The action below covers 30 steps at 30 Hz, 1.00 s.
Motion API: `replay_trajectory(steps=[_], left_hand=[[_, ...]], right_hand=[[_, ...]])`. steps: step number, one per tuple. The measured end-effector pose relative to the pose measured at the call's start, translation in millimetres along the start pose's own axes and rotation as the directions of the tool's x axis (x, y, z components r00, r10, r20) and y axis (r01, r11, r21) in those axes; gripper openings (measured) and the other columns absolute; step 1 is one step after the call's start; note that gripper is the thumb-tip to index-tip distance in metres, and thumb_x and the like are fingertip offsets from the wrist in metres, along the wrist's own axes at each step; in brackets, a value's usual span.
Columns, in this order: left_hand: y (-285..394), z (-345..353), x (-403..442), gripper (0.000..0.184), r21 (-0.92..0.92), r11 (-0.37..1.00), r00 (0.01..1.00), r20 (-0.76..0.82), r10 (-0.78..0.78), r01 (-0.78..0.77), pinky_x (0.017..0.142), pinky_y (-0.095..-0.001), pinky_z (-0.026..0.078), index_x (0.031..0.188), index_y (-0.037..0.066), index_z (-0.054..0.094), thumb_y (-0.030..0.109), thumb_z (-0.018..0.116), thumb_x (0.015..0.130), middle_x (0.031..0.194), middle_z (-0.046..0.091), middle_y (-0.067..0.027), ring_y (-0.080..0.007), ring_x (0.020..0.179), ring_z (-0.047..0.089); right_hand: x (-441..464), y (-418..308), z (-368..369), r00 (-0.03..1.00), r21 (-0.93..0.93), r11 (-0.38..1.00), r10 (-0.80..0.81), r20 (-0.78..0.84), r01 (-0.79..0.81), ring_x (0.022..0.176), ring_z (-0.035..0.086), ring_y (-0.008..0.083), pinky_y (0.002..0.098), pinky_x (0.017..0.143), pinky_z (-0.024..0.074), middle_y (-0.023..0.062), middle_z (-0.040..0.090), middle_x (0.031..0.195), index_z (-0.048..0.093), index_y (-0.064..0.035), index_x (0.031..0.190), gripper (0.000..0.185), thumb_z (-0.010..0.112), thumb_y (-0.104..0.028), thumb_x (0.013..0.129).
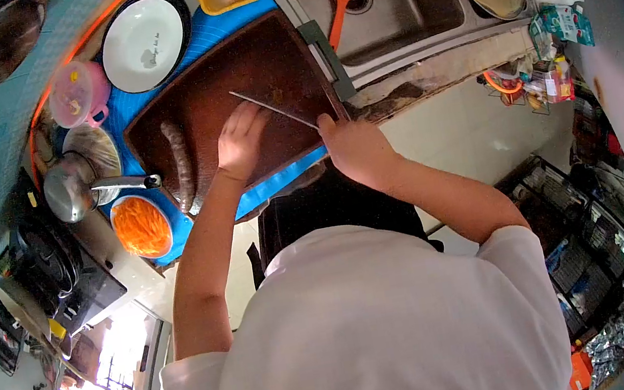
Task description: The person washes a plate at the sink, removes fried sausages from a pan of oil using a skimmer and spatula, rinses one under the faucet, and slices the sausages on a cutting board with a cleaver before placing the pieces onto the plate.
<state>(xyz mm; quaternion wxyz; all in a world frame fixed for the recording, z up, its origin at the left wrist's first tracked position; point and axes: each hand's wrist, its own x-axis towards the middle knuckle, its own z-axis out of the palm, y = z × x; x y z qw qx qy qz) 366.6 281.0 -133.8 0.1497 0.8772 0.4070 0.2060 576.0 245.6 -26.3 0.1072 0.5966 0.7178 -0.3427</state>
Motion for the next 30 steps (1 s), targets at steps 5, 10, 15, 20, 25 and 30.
replay_trajectory(steps=[5,10,15,20,25,30], left_hand=[[-1,1,0,0.028,0.023,0.999,0.999,0.041,-0.025,0.025,0.084,-0.0353,0.046,0.096,0.012,0.060,0.008,0.051,0.069,0.110,0.054,-0.0070,-0.0269,0.102,0.052],[2,3,0,0.028,-0.001,0.998,0.997,0.042,-0.064,0.064,0.085,-0.0353,0.046,0.097,0.012,0.060,0.008,0.050,0.071,0.111,0.054,-0.0060,-0.0266,0.104,0.051],[-1,-2,-5,0.034,-0.042,0.996,0.991,0.114,-0.069,0.074,0.088,-0.0353,0.044,0.106,0.010,0.056,0.007,0.048,0.073,0.116,0.050,-0.0074,-0.0260,0.108,0.048],[-3,-16,-4,0.038,-0.064,0.997,0.980,0.193,0.045,-0.033,0.090,-0.0355,0.043,0.110,0.008,0.054,0.006,0.047,0.073,0.118,0.049,-0.0096,-0.0270,0.111,0.046],[-14,-5,-13,0.035,-0.020,0.999,0.976,0.211,0.052,-0.049,0.088,-0.0358,0.044,0.107,0.008,0.056,0.007,0.048,0.073,0.117,0.049,-0.0101,-0.0282,0.109,0.047],[-12,-2,-18,0.029,0.020,1.000,0.970,0.244,0.016,-0.022,0.081,-0.0364,0.048,0.101,0.010,0.059,0.009,0.051,0.073,0.113,0.051,-0.0092,-0.0281,0.104,0.050]], right_hand=[[-8,2,1,1.000,0.005,1.000,0.009,0.027,-0.009,0.062,0.062,0.0334,0.0427,0.050,0.0501,0.0186,0.060,0.066,0.047,0.0027,0.092,0.015,0.044,-0.005,0.079],[26,-1,18,0.998,0.038,0.998,-0.045,-0.040,0.047,0.062,0.062,0.0340,0.0425,0.051,0.0507,0.0203,0.060,0.064,0.047,0.0039,0.090,0.015,0.043,-0.007,0.080],[12,7,17,1.000,0.044,0.999,0.024,-0.005,-0.023,0.062,0.062,0.0347,0.0431,0.050,0.0503,0.0201,0.060,0.065,0.046,0.0055,0.091,0.018,0.041,-0.008,0.081],[12,9,-5,1.000,0.069,0.998,-0.007,0.018,0.006,0.062,0.062,0.0343,0.0445,0.050,0.0497,0.0194,0.060,0.066,0.043,0.0011,0.097,0.018,0.040,-0.008,0.082],[-10,-8,-16,0.998,-0.002,0.999,-0.050,-0.034,0.050,0.062,0.062,0.0317,0.0419,0.050,0.0503,0.0172,0.060,0.066,0.043,-0.0018,0.094,0.016,0.044,-0.008,0.080],[-21,-8,-9,1.000,-0.021,1.000,-0.009,-0.002,0.009,0.062,0.063,0.0308,0.0398,0.051,0.0512,0.0171,0.060,0.067,0.045,-0.0005,0.088,0.012,0.046,-0.006,0.078]])
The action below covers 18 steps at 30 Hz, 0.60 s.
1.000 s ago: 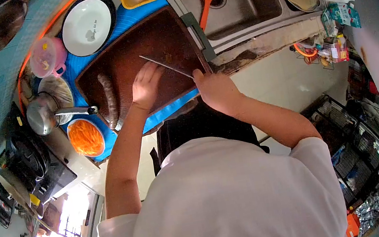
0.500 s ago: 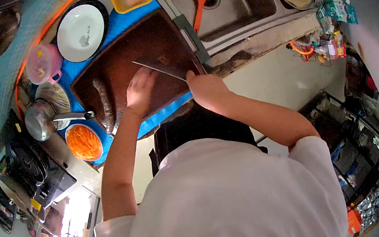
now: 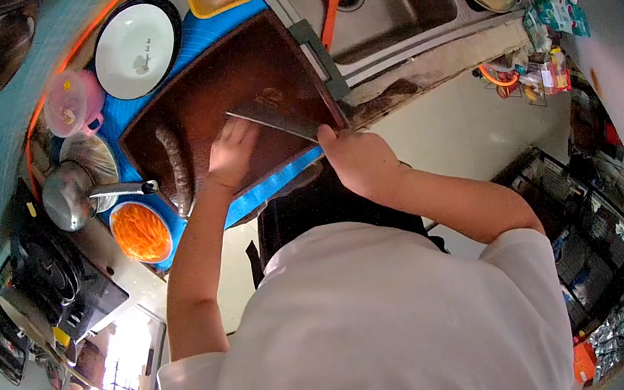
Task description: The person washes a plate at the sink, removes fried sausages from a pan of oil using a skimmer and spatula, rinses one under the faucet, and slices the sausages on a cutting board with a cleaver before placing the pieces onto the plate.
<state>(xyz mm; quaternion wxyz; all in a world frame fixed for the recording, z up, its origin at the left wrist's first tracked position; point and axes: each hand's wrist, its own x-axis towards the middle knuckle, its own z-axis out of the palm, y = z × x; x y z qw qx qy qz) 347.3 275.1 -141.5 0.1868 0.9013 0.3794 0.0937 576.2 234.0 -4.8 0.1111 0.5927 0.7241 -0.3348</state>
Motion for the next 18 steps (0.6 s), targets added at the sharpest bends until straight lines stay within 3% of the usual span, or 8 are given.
replay_trajectory(steps=[9,15,18], left_hand=[[-1,1,2,0.027,-0.011,0.999,0.997,-0.070,0.035,-0.036,0.076,-0.0350,0.050,0.098,0.010,0.060,0.009,0.053,0.073,0.111,0.052,-0.0079,-0.0278,0.103,0.050],[-1,-3,7,0.027,-0.038,0.998,0.998,-0.036,0.050,-0.052,0.080,-0.0340,0.049,0.100,0.009,0.060,0.009,0.052,0.074,0.113,0.051,-0.0078,-0.0278,0.108,0.047],[0,-7,8,0.030,-0.050,0.999,0.999,0.053,-0.010,0.013,0.082,-0.0336,0.048,0.102,0.010,0.059,0.008,0.051,0.073,0.115,0.050,-0.0077,-0.0272,0.110,0.046]], right_hand=[[-7,5,3,1.000,0.049,0.999,-0.010,0.022,0.009,0.054,0.059,0.0330,0.0415,0.046,0.0469,0.0159,0.055,0.056,0.042,0.0019,0.085,0.013,0.047,-0.003,0.074],[20,0,0,0.999,0.090,0.995,-0.044,-0.013,0.045,0.057,0.060,0.0340,0.0430,0.049,0.0474,0.0184,0.056,0.058,0.043,0.0033,0.086,0.012,0.046,-0.002,0.075],[30,-5,-2,0.997,0.079,0.994,-0.075,-0.007,0.076,0.059,0.060,0.0353,0.0439,0.050,0.0478,0.0204,0.057,0.061,0.043,0.0038,0.085,0.011,0.044,-0.002,0.076]])
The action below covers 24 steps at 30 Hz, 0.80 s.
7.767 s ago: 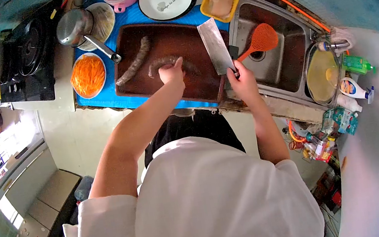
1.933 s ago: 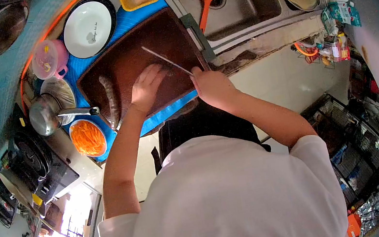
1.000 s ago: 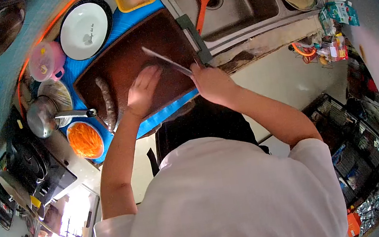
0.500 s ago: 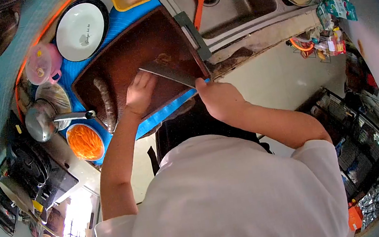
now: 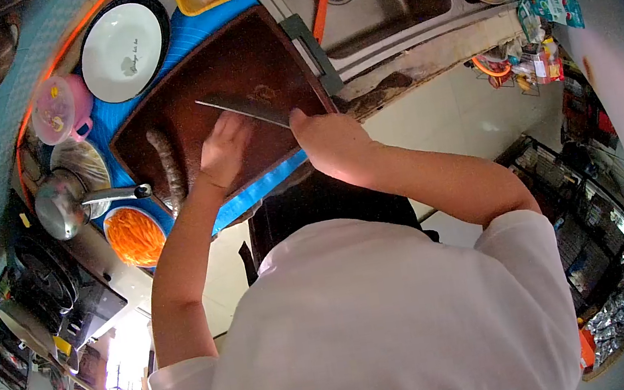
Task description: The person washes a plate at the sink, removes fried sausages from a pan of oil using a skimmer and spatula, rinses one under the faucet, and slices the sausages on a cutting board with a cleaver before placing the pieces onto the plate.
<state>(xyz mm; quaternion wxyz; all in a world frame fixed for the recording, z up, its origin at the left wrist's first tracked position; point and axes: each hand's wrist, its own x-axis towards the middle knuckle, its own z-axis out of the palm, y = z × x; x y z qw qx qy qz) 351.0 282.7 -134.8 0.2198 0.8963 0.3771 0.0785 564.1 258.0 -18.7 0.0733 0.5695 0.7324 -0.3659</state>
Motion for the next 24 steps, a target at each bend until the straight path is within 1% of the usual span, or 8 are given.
replay_trajectory(steps=[4,6,9,13,16,19,22,24], left_hand=[[-5,4,-3,0.034,0.035,0.999,0.999,-0.027,0.033,-0.032,0.083,-0.0331,0.048,0.103,0.009,0.058,0.005,0.050,0.071,0.115,0.050,-0.0077,-0.0268,0.111,0.045],[-1,0,-1,0.036,0.046,0.999,0.999,-0.018,0.026,-0.026,0.083,-0.0329,0.048,0.104,0.009,0.058,0.003,0.049,0.069,0.115,0.050,-0.0077,-0.0268,0.111,0.046],[-6,11,-3,0.037,-0.016,0.999,0.995,-0.098,0.026,-0.028,0.084,-0.0329,0.047,0.105,0.008,0.058,0.003,0.049,0.069,0.116,0.051,-0.0079,-0.0266,0.111,0.046],[-4,4,2,0.037,0.004,0.999,0.996,-0.079,0.045,-0.045,0.084,-0.0329,0.047,0.105,0.007,0.058,0.002,0.048,0.070,0.115,0.051,-0.0082,-0.0267,0.110,0.047],[-4,3,2,0.037,0.002,0.999,0.995,-0.088,0.048,-0.048,0.084,-0.0329,0.047,0.104,0.007,0.058,0.002,0.049,0.069,0.115,0.051,-0.0079,-0.0267,0.110,0.047],[-2,2,3,0.037,0.005,0.999,0.995,-0.085,0.047,-0.046,0.085,-0.0326,0.046,0.105,0.007,0.058,0.002,0.048,0.070,0.114,0.052,-0.0074,-0.0267,0.110,0.047],[1,1,5,0.037,-0.004,0.999,0.993,-0.103,0.051,-0.051,0.085,-0.0326,0.046,0.106,0.008,0.058,0.003,0.049,0.070,0.115,0.052,-0.0070,-0.0268,0.110,0.047],[-2,5,4,0.037,0.006,0.998,0.991,-0.122,0.057,-0.057,0.085,-0.0327,0.046,0.106,0.008,0.057,0.004,0.050,0.070,0.115,0.052,-0.0070,-0.0268,0.110,0.047]], right_hand=[[-21,12,-4,0.991,0.034,0.995,0.091,0.103,-0.095,0.061,0.060,0.0371,0.0447,0.053,0.0486,0.0218,0.058,0.065,0.044,0.0047,0.086,0.011,0.044,-0.002,0.077],[-27,16,-5,0.995,0.043,0.997,0.063,0.083,-0.066,0.063,0.060,0.0374,0.0449,0.054,0.0487,0.0219,0.058,0.066,0.044,0.0058,0.089,0.014,0.044,-0.003,0.077],[-5,9,-4,0.995,0.041,0.998,0.041,0.089,-0.045,0.063,0.060,0.0373,0.0451,0.054,0.0484,0.0221,0.058,0.066,0.044,0.0069,0.091,0.017,0.044,-0.004,0.077],[11,9,3,0.999,0.057,0.998,0.026,0.043,-0.029,0.062,0.060,0.0375,0.0457,0.053,0.0482,0.0219,0.058,0.065,0.044,0.0072,0.091,0.018,0.045,-0.003,0.077],[-22,19,-3,0.987,0.066,0.993,0.084,0.135,-0.094,0.064,0.061,0.0372,0.0453,0.054,0.0490,0.0214,0.059,0.065,0.044,0.0069,0.092,0.018,0.046,-0.003,0.076],[-23,27,4,0.997,0.061,0.997,0.034,0.068,-0.038,0.061,0.062,0.0349,0.0438,0.050,0.0504,0.0201,0.059,0.063,0.045,0.0063,0.088,0.016,0.044,-0.007,0.078],[14,17,12,0.997,0.085,0.994,-0.058,-0.048,0.062,0.060,0.062,0.0343,0.0431,0.051,0.0505,0.0194,0.060,0.062,0.046,0.0068,0.088,0.017,0.043,-0.007,0.079],[28,11,13,0.998,0.099,0.994,-0.044,-0.038,0.048,0.064,0.062,0.0351,0.0433,0.053,0.0500,0.0209,0.059,0.065,0.045,0.0062,0.090,0.017,0.046,-0.004,0.077]])
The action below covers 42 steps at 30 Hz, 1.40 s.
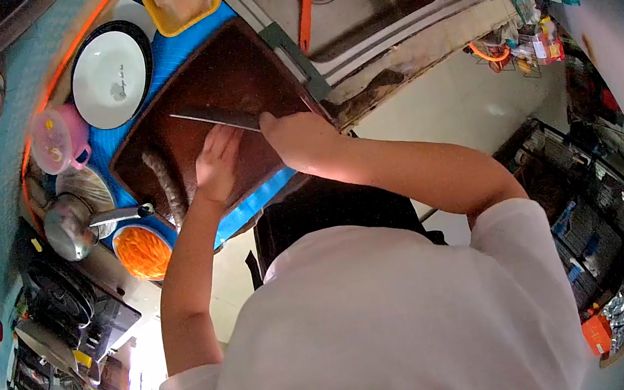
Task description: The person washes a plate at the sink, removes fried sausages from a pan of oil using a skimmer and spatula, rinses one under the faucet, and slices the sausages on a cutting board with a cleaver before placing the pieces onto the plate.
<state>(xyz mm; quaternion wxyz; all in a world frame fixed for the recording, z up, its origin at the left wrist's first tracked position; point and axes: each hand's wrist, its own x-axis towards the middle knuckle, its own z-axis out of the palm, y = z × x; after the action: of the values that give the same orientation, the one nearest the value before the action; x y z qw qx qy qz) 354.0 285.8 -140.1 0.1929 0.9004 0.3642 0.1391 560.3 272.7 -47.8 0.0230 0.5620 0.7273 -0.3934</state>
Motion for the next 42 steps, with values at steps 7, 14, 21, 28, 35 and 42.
replay_trajectory(steps=[7,14,21,28,35,42], left_hand=[[-2,8,-6,0.037,0.003,0.999,0.999,0.000,-0.039,0.039,0.083,-0.0326,0.047,0.107,0.010,0.058,0.006,0.051,0.071,0.115,0.051,-0.0063,-0.0265,0.109,0.047],[14,-21,-4,0.044,0.046,0.999,0.990,0.139,-0.017,0.011,0.090,-0.0348,0.043,0.116,0.010,0.051,0.006,0.049,0.072,0.122,0.045,-0.0063,-0.0249,0.115,0.042],[7,-5,-11,0.037,0.067,0.998,1.000,0.012,0.005,-0.006,0.092,-0.0376,0.040,0.112,0.006,0.053,0.008,0.050,0.074,0.118,0.047,-0.0110,-0.0282,0.111,0.044],[4,2,-16,0.031,0.095,0.994,0.995,0.084,-0.057,0.049,0.090,-0.0384,0.041,0.105,0.006,0.056,0.012,0.053,0.075,0.112,0.049,-0.0117,-0.0297,0.105,0.047],[7,-2,-16,0.027,0.040,0.994,0.986,0.124,-0.111,0.106,0.088,-0.0384,0.043,0.101,0.006,0.057,0.011,0.054,0.075,0.115,0.048,-0.0119,-0.0303,0.107,0.046],[7,-9,-13,0.026,0.017,0.996,0.990,0.110,-0.091,0.090,0.086,-0.0366,0.045,0.101,0.006,0.057,0.011,0.055,0.075,0.115,0.049,-0.0090,-0.0284,0.109,0.045]], right_hand=[[-34,19,5,0.999,-0.033,0.998,0.048,0.018,-0.048,0.060,0.062,0.0336,0.0418,0.051,0.0500,0.0203,0.059,0.065,0.046,0.0077,0.091,0.018,0.046,-0.003,0.076],[-14,29,-1,0.998,-0.018,0.999,0.028,-0.049,-0.029,0.059,0.060,0.0356,0.0456,0.050,0.0480,0.0194,0.057,0.059,0.045,0.0027,0.086,0.016,0.041,-0.013,0.086],[-45,3,-10,0.995,-0.134,0.991,0.002,-0.103,-0.016,0.052,0.059,0.0331,0.0398,0.043,0.0465,0.0153,0.056,0.056,0.043,-0.0011,0.083,0.007,0.044,-0.007,0.079],[-54,-6,-6,0.998,-0.165,0.985,0.056,-0.021,-0.059,0.058,0.063,0.0292,0.0384,0.046,0.0506,0.0168,0.060,0.062,0.045,0.0002,0.083,0.009,0.048,-0.006,0.077],[-58,-17,-12,0.984,-0.109,0.984,0.152,0.091,-0.142,0.059,0.060,0.0334,0.0418,0.049,0.0482,0.0191,0.058,0.062,0.041,0.0020,0.088,0.013,0.045,-0.002,0.075],[-57,-19,-6,0.984,-0.121,0.983,0.152,0.092,-0.140,0.058,0.060,0.0344,0.0428,0.049,0.0475,0.0196,0.057,0.061,0.041,0.0043,0.088,0.015,0.045,-0.002,0.075]])
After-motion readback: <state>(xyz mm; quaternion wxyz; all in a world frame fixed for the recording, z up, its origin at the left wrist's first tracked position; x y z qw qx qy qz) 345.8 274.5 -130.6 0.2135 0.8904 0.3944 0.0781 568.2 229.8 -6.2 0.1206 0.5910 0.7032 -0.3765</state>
